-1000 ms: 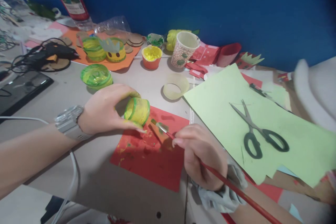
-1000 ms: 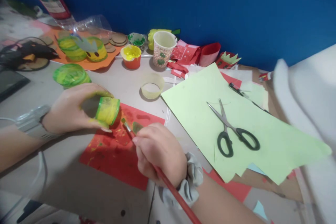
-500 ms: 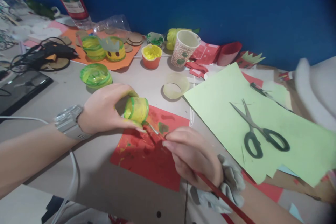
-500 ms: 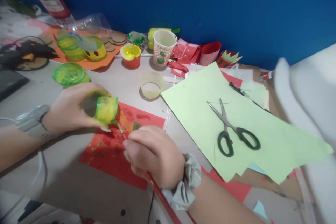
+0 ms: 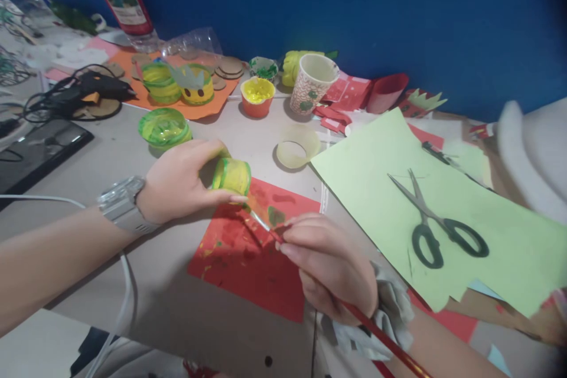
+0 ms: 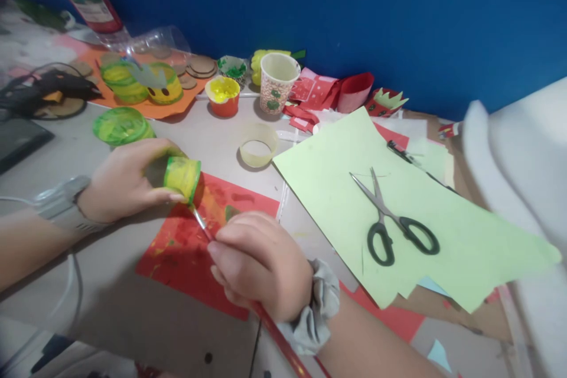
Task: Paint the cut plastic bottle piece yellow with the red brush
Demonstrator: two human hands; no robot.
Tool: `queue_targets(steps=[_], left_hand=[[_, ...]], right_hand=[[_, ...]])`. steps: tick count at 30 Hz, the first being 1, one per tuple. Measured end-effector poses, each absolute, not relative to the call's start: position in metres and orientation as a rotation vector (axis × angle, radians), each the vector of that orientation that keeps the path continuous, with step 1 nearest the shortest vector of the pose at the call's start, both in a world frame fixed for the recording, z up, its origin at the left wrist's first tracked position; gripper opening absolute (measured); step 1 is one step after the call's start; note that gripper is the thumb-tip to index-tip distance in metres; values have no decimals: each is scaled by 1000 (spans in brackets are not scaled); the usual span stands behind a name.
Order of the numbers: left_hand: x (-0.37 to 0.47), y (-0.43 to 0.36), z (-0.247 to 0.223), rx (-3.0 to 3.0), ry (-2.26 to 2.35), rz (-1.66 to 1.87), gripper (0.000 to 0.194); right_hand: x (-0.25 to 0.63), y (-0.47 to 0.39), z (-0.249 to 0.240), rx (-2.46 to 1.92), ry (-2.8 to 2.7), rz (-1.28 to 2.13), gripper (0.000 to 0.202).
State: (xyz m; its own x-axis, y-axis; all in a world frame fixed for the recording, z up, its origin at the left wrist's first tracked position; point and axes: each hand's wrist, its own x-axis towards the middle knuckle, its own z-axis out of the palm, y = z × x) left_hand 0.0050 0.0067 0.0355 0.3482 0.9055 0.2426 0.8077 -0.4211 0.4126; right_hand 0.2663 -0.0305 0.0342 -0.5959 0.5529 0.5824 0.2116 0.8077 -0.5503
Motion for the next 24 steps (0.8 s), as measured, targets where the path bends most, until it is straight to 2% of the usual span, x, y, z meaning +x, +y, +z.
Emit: queue_targets(steps=[4,9,14,24], left_hand=[[8,8,38,2433,1547,678,67],[9,11,39,2491,1520,721,63],[9,12,38,2404,1551,728,55],[10,14,39,2380,1541,721,53]], right_hand=[[266,-30,32,-555,-2169,458,16],[267,-31,30,-472,-2217,422,13],[267,-33,30,-605,-2154,397,17],[267,-31,30,-579,-2157,380,15]])
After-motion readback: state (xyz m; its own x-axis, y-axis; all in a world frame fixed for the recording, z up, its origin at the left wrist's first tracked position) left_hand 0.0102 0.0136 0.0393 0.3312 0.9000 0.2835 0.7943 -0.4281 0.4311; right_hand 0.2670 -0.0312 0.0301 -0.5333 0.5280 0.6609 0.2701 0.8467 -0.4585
